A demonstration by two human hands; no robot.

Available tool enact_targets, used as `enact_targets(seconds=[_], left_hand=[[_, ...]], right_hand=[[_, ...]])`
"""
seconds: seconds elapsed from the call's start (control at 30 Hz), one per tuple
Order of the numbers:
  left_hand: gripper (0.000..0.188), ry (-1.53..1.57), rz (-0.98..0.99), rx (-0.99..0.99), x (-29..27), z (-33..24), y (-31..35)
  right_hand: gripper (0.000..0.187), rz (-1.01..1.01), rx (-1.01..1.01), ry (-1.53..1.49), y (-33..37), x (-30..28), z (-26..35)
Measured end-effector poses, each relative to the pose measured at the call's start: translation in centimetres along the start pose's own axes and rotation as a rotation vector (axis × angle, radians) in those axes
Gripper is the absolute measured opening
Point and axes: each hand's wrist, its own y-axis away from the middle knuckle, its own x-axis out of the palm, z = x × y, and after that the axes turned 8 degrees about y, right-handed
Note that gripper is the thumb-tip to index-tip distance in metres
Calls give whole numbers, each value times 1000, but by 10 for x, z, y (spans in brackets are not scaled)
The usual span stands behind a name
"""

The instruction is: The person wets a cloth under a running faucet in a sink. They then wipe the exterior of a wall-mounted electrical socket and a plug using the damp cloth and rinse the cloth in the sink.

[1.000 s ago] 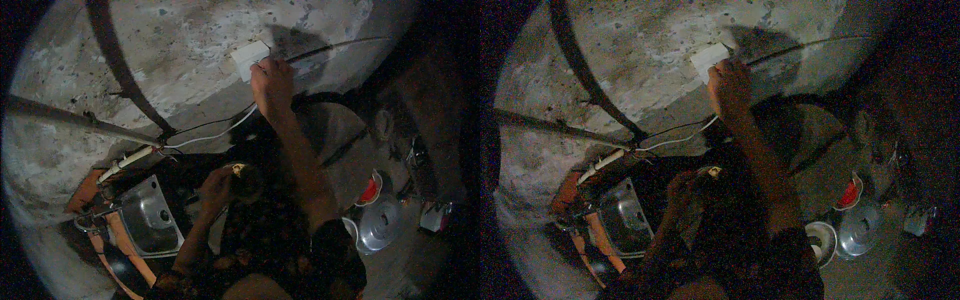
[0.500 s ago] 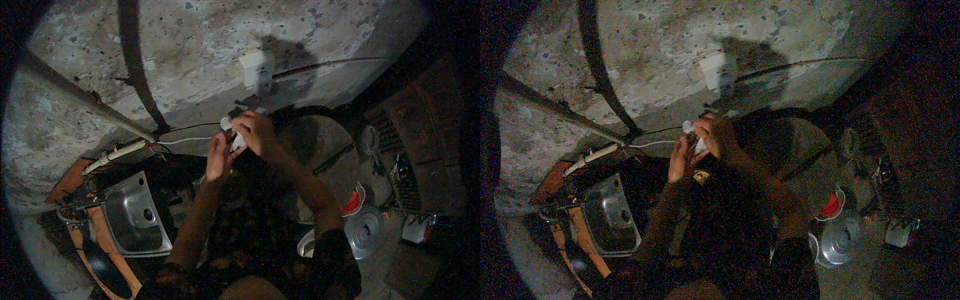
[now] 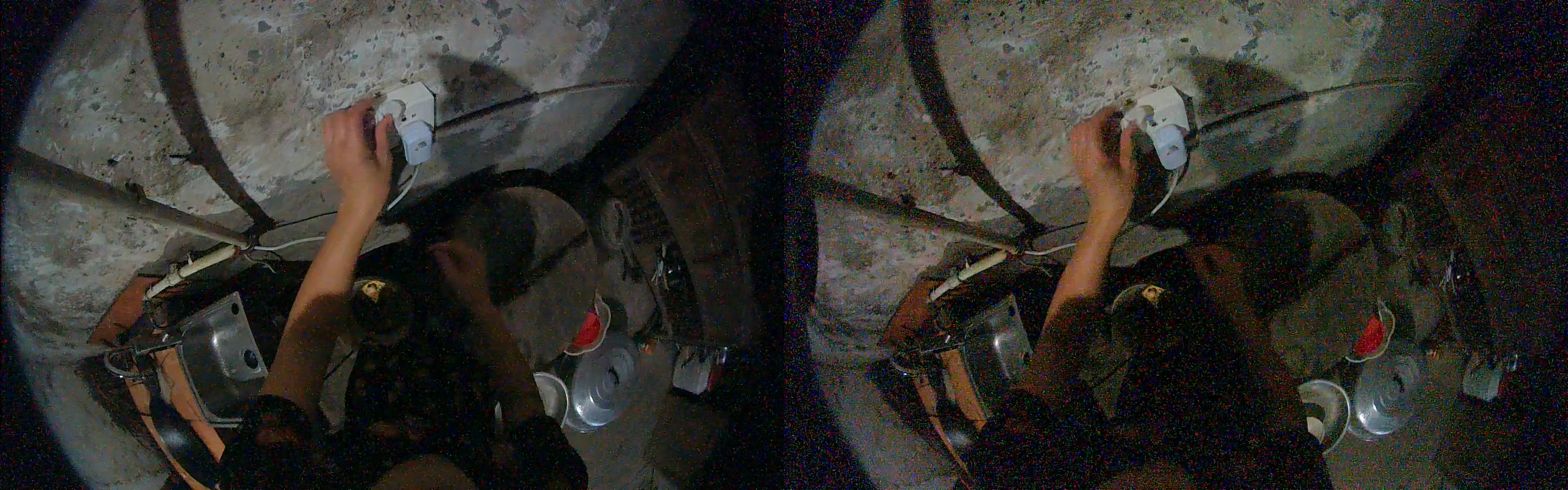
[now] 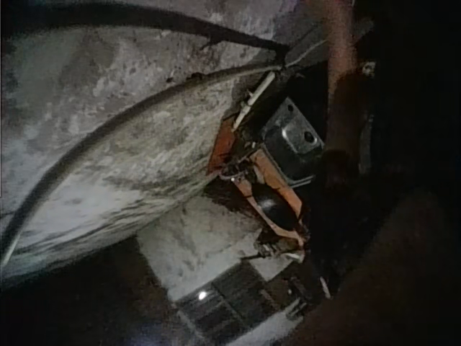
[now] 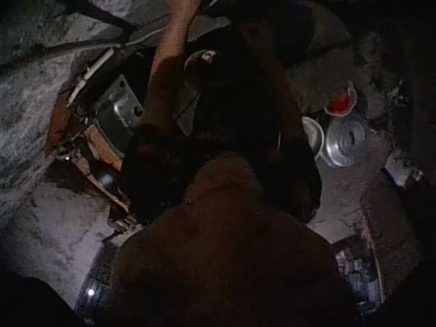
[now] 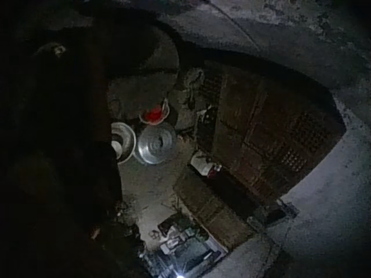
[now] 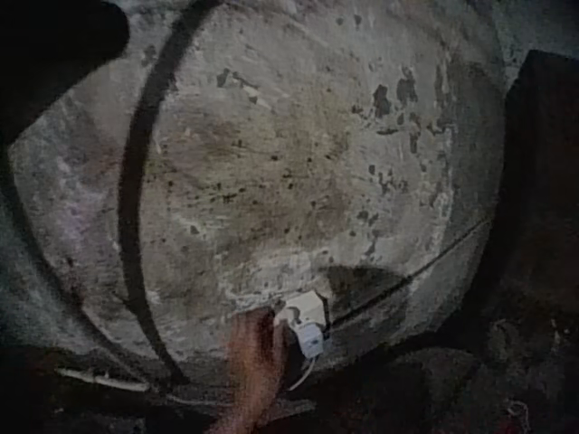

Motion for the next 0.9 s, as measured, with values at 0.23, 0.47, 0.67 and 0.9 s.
enact_targets(seconds=[0.23,0.47,0.67,0.9], left_hand=[[30,-122,213,215,4,31,31],[31,143,130,-13,-1,29,54],[49,-25,211,162,11,27,38],[19,95,158,-75,-10,28,53]], right_hand=[[15,24,276,-38,18,-14,-10],[14,-12,124,54,16,-30,-44],[12,26,127,-115,7,-29,-20],[14,33,227,166,21,-41,-21]])
